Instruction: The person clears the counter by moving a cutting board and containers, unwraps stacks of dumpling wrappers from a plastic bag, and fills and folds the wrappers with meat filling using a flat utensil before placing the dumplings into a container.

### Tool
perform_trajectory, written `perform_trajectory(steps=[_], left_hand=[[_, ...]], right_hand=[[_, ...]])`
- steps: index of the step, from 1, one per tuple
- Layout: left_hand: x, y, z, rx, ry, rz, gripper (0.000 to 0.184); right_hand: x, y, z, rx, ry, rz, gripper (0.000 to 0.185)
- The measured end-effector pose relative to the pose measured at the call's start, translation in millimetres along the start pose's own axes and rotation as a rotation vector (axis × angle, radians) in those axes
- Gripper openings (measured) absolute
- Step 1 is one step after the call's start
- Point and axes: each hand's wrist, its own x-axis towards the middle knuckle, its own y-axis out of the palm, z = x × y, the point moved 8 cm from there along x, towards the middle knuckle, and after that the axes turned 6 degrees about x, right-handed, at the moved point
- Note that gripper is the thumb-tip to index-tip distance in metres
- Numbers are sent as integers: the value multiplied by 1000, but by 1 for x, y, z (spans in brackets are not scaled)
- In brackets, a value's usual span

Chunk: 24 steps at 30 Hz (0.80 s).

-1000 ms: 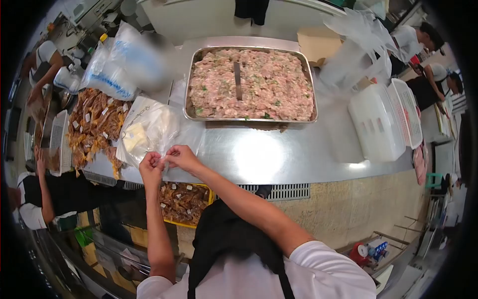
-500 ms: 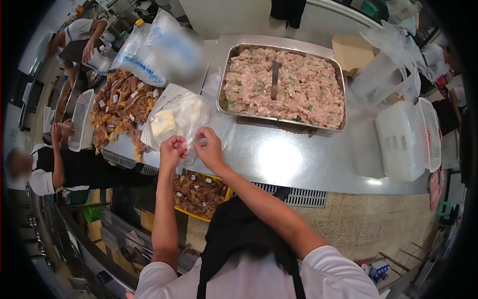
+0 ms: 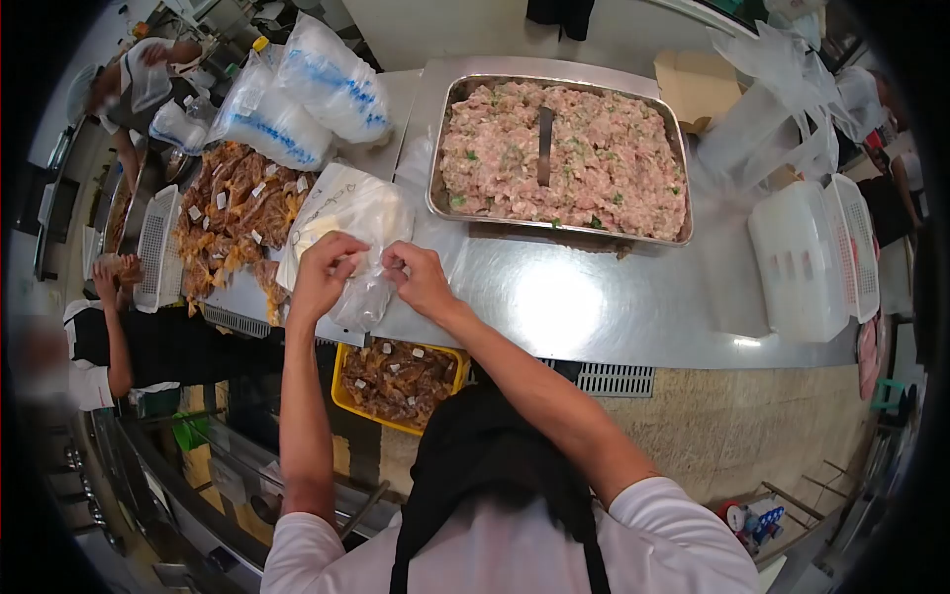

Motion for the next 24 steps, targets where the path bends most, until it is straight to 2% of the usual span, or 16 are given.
perform_trajectory(steps=[1, 2, 6, 7, 8, 9, 11, 12, 13, 15, 17, 24], left_hand=[[7, 7, -21, 34, 58, 89, 23], [13, 12, -39, 202, 262, 93, 28], [22, 27, -36, 318, 352, 247, 27], [23, 29, -17, 316, 237, 289, 25], [22, 31, 1, 314, 121, 330, 24], [20, 31, 8, 316, 123, 337, 24], [19, 22, 25, 227, 42, 212, 22], [18, 24, 30, 228, 47, 219, 22], [16, 24, 39, 119, -14, 207, 18], [15, 26, 47, 11, -73, 199, 15], [16, 31, 53, -129, -188, 235, 8], [17, 34, 60, -179, -209, 215, 7]], right_hand=[[-1, 1, 0, 1, 2, 2, 22], [-2, -1, -1, 31, 4, -52, 21], [-11, -7, -4, 156, 10, -179, 20], [-15, -6, -1, 156, 12, -186, 20], [-22, -13, 0, 188, 31, -312, 19], [-31, -19, -2, 220, 50, -438, 18], [-45, -21, 2, 123, 44, -445, 16], [-47, -22, 5, 24, 37, -444, 15], [-48, -22, 6, 22, 40, -452, 15], [-45, -3, -5, 156, 169, -291, 13], [-34, 3, -3, 146, 146, -295, 13], [-27, 22, -25, 128, 193, -366, 16]])
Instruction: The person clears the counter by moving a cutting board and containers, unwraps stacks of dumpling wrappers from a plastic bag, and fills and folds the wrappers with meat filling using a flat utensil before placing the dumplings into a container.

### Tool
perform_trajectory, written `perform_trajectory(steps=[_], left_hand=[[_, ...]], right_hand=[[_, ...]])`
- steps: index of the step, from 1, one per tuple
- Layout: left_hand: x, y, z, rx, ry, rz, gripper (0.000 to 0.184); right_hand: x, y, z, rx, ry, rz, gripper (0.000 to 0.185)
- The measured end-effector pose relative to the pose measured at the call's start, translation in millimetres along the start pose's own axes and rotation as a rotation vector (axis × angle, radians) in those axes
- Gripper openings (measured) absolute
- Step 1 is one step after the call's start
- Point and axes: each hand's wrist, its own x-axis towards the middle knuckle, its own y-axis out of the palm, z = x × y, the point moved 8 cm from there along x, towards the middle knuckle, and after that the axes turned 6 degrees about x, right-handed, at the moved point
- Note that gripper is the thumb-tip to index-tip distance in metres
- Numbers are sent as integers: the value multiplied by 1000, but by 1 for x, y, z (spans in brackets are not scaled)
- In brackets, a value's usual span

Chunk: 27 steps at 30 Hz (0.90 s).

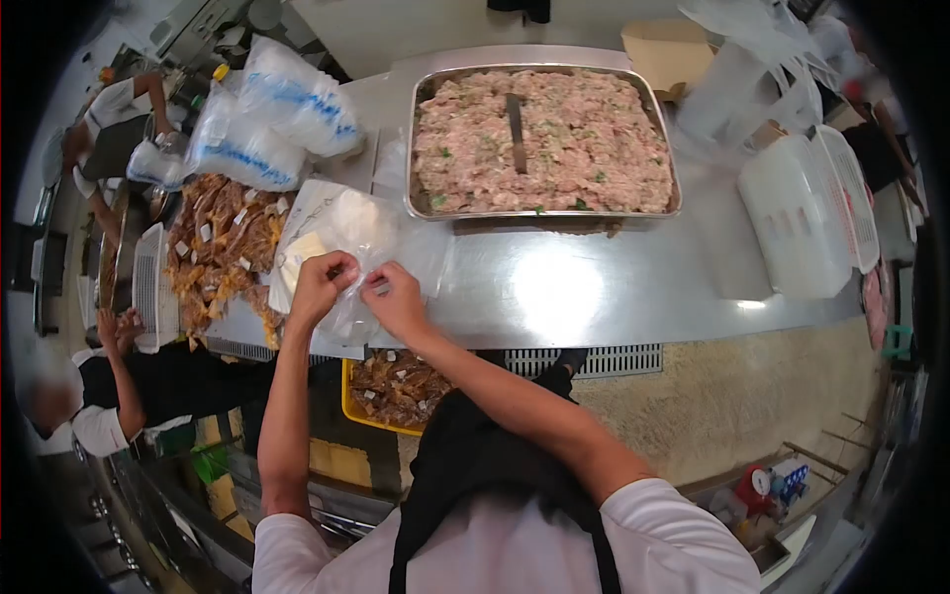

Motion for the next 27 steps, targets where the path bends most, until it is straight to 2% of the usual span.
perform_trajectory(steps=[2, 10, 15, 18, 22, 27], left_hand=[[-4, -6, -13, 147, 56, -70, 7], [-13, -8, -19, 259, 90, -254, 9], [-15, -6, -7, 171, 70, -275, 8], [-16, -2, 1, 11, 25, -242, 6], [-16, -1, 0, 165, 129, -256, 6], [-13, -4, 12, -15, 65, -202, 6]], right_hand=[[-2, -1, 4, 0, 26, -12, 17], [-4, 1, 6, -19, -1, -49, 17], [-1, -3, 12, -33, -42, -73, 17], [2, 0, 16, -177, -83, -71, 21], [14, 1, 21, -184, -143, -58, 21], [18, 3, 24, -163, -186, 70, 16]])
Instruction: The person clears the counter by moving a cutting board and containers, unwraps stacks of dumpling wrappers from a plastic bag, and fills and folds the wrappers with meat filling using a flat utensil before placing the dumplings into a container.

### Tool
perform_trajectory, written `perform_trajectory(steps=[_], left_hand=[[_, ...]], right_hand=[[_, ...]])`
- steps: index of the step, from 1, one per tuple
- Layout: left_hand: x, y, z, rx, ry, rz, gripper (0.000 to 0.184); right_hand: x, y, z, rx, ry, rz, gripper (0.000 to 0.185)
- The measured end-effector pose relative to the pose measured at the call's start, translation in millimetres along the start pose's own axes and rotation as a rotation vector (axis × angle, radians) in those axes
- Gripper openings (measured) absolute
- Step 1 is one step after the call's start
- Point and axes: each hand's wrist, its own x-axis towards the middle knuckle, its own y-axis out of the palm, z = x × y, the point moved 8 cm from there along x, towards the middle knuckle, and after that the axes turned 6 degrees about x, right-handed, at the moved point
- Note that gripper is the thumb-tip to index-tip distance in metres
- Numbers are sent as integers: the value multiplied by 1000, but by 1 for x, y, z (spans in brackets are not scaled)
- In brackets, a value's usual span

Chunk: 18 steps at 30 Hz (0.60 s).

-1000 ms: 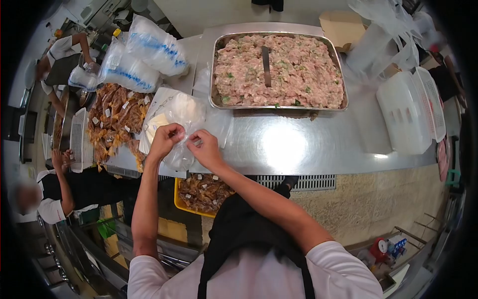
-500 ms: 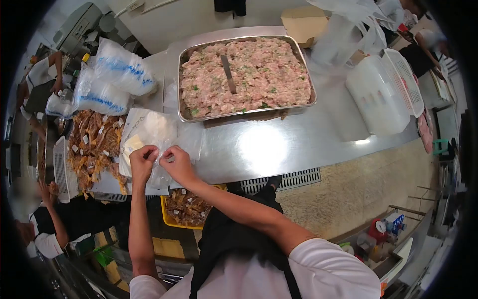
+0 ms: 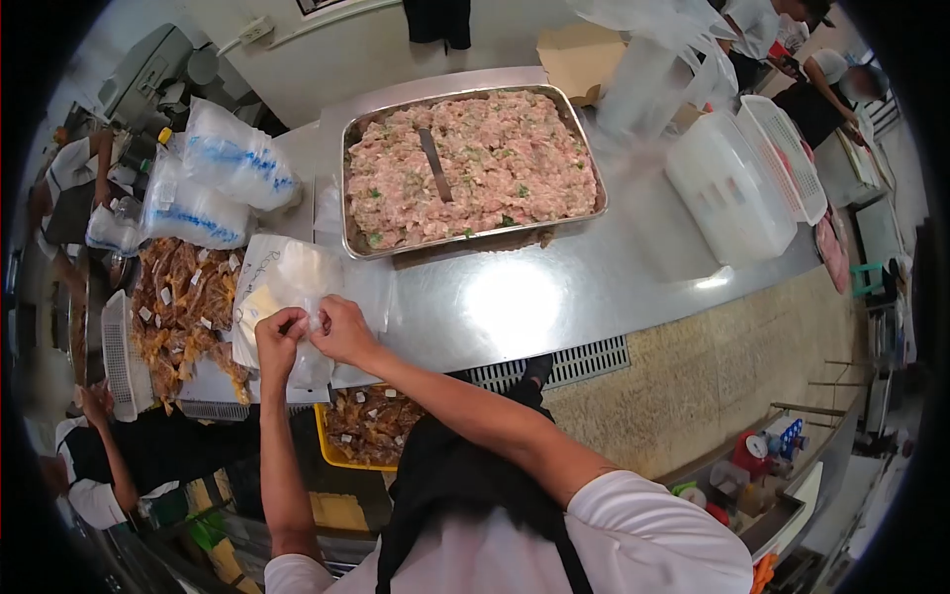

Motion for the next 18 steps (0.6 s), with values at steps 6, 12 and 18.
perform_trajectory(steps=[6, 12, 18], left_hand=[[-2, 3, 2, -25, 25, -21, 9], [-9, 13, -41, 305, 266, -23, 13], [-25, 19, -131, 576, 567, 122, 21]], right_hand=[[-3, -2, 4, -86, -96, 82, 15], [-8, -17, 2, -89, -145, 196, 16], [-11, -28, -8, 18, 0, 296, 17]])
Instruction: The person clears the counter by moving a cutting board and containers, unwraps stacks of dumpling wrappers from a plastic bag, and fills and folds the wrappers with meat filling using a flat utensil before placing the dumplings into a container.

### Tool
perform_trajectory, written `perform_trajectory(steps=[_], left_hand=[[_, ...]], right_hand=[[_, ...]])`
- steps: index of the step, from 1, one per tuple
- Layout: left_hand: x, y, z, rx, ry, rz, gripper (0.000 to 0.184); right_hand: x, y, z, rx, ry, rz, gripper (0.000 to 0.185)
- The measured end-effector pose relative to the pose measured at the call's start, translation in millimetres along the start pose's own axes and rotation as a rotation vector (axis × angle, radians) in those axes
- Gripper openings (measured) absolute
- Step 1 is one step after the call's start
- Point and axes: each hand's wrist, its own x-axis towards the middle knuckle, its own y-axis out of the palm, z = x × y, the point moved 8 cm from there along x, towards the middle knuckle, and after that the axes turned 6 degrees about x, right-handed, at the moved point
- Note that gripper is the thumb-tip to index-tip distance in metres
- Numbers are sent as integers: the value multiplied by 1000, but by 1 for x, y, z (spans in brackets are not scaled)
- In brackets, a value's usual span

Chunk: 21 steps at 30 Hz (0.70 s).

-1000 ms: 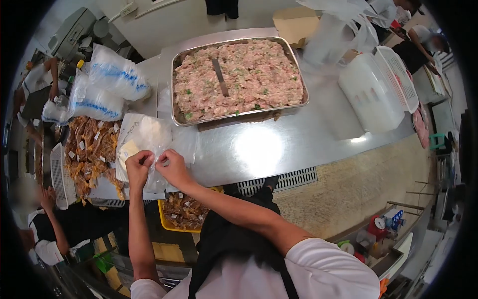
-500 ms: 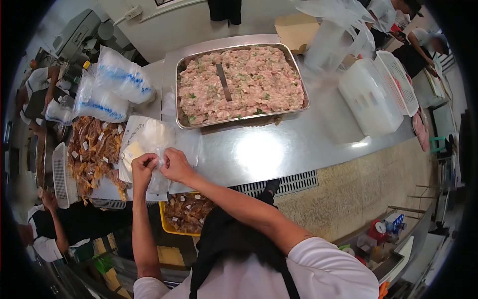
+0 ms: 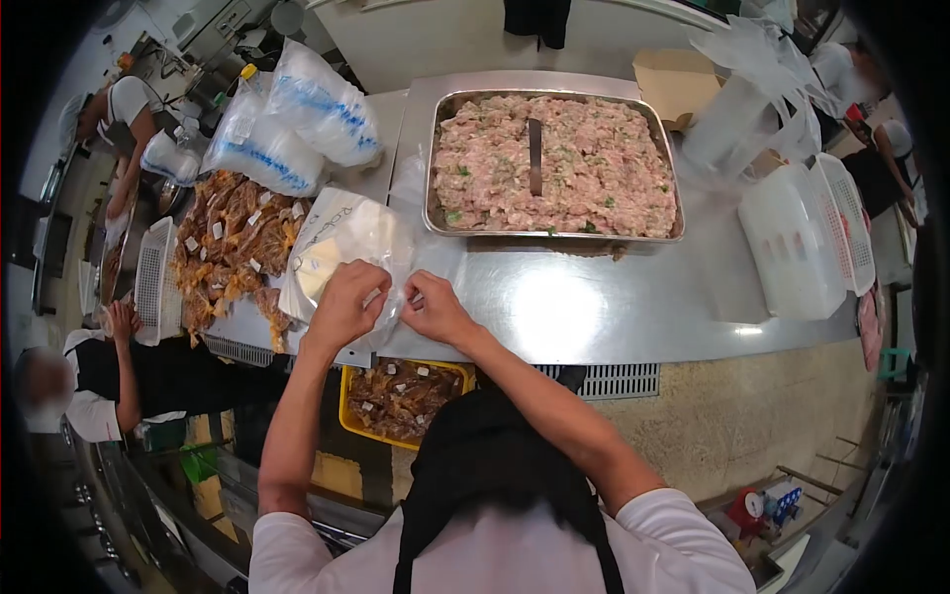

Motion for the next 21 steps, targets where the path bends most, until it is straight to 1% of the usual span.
perform_trajectory(steps=[1, 2, 4, 11, 15, 17, 18, 20, 21], left_hand=[[2, 9, 4, 3, 40, 71, 22], [3, 10, 5, 3, 39, 70, 22], [6, 18, 4, 23, 42, 156, 22], [12, 24, -1, 34, 94, 195, 21], [6, 43, 9, 6, 24, 254, 24], [3, 49, 14, 10, -12, 266, 26], [2, 48, 18, -20, -47, 242, 25], [-1, 48, 26, -50, -77, 220, 23], [-6, 46, 34, -107, -127, 196, 21]], right_hand=[[1, 0, 3, -9, -25, 16, 18], [1, 0, 7, -18, -51, 33, 18], [2, 0, 8, -22, -53, 35, 19], [3, -1, 19, -70, -115, 49, 20], [2, -2, 16, -69, -116, 60, 21], [3, 1, 13, -127, -112, 104, 22], [2, 1, 14, -125, -112, 101, 22], [1, 2, 10, -20, -37, 101, 22], [-1, 3, 8, -20, -36, 98, 22]])
